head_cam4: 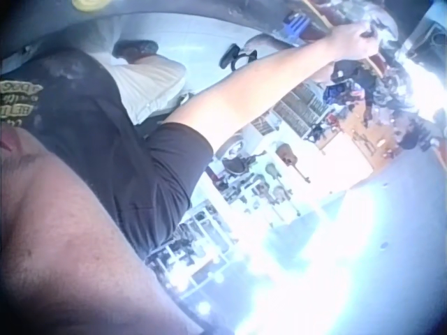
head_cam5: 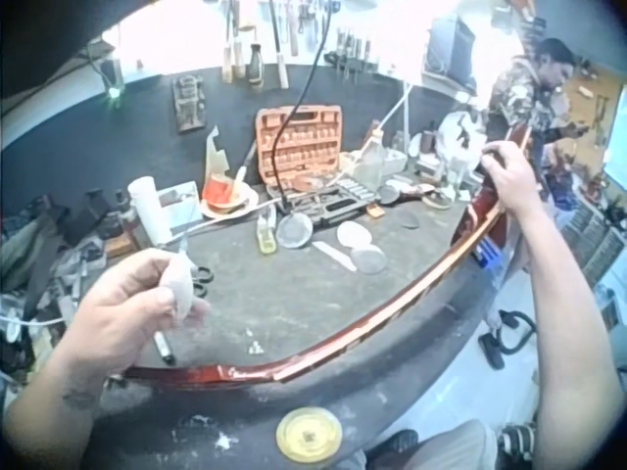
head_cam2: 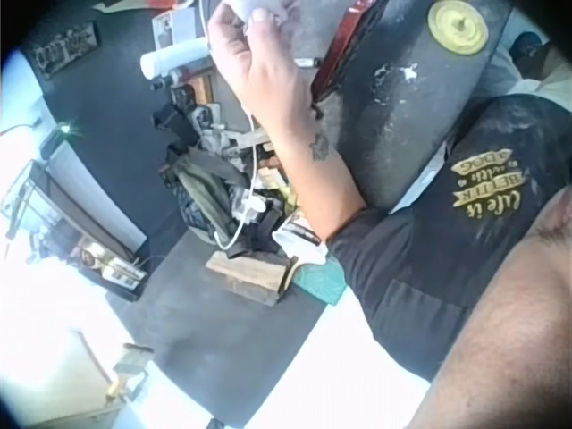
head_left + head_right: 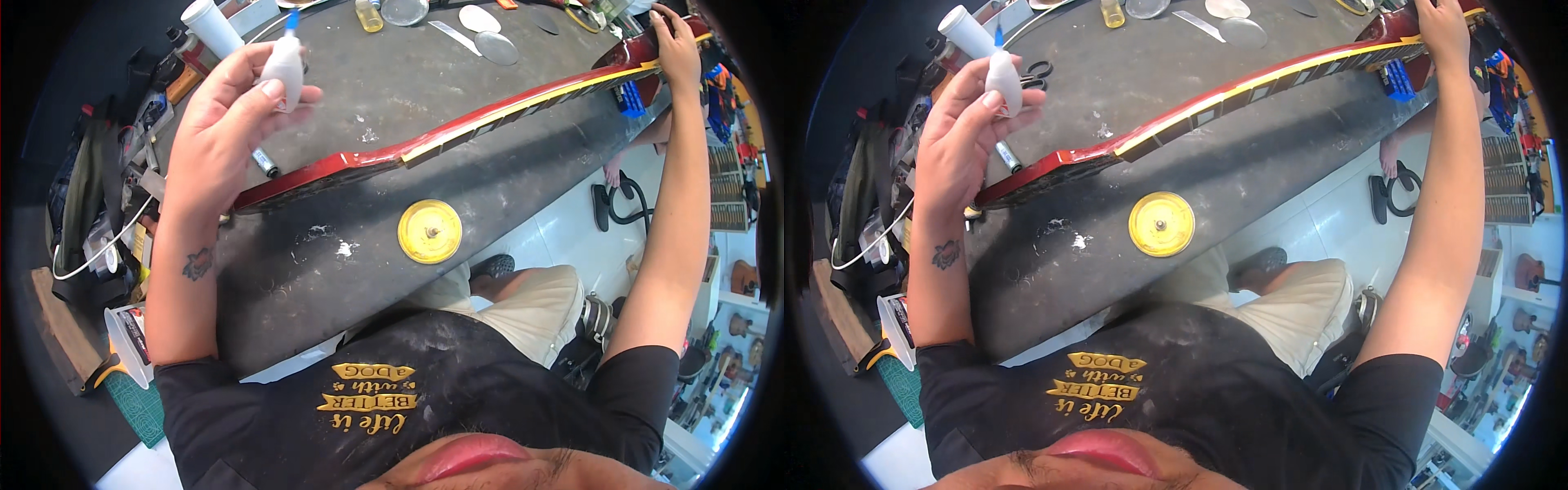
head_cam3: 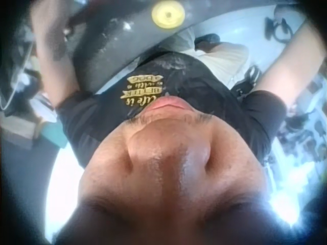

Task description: The person repairs an instrument neck by applying adhesive from a bottle, sanding the surface with small sanding discs, and wiping the area with a cloth.

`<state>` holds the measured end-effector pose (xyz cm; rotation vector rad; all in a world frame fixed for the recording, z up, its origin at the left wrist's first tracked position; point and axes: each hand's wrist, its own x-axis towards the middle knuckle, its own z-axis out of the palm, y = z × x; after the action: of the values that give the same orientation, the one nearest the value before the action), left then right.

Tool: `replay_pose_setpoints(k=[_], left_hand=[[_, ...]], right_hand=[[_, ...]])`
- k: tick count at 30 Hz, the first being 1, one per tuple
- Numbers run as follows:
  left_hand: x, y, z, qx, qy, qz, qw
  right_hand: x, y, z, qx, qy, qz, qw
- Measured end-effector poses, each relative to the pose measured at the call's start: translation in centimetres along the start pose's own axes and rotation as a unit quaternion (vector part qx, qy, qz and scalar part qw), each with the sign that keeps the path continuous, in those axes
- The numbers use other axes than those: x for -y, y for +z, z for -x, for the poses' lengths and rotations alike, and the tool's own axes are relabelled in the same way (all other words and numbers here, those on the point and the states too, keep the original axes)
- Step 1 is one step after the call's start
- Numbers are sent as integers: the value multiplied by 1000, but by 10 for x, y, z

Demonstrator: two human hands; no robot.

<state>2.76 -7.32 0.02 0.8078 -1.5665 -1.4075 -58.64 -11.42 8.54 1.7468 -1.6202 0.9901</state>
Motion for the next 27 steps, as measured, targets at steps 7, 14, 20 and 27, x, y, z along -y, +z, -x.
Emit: replay_pose_setpoints(k=[7,14,20,27], left_hand=[[-6,15,19,33,4,-50,998],[-6,8,25,0,14,-63,998],[-4,12,25,-7,26,-104,994],[-3,2,25,13,21,-134,991]], right_hand=[[-63,6,-7,-1,-5,0,1000],[-84,10,-8,33,18,27,999],[-82,9,-9,25,18,8,999],[-77,9,-10,29,26,18,999]])
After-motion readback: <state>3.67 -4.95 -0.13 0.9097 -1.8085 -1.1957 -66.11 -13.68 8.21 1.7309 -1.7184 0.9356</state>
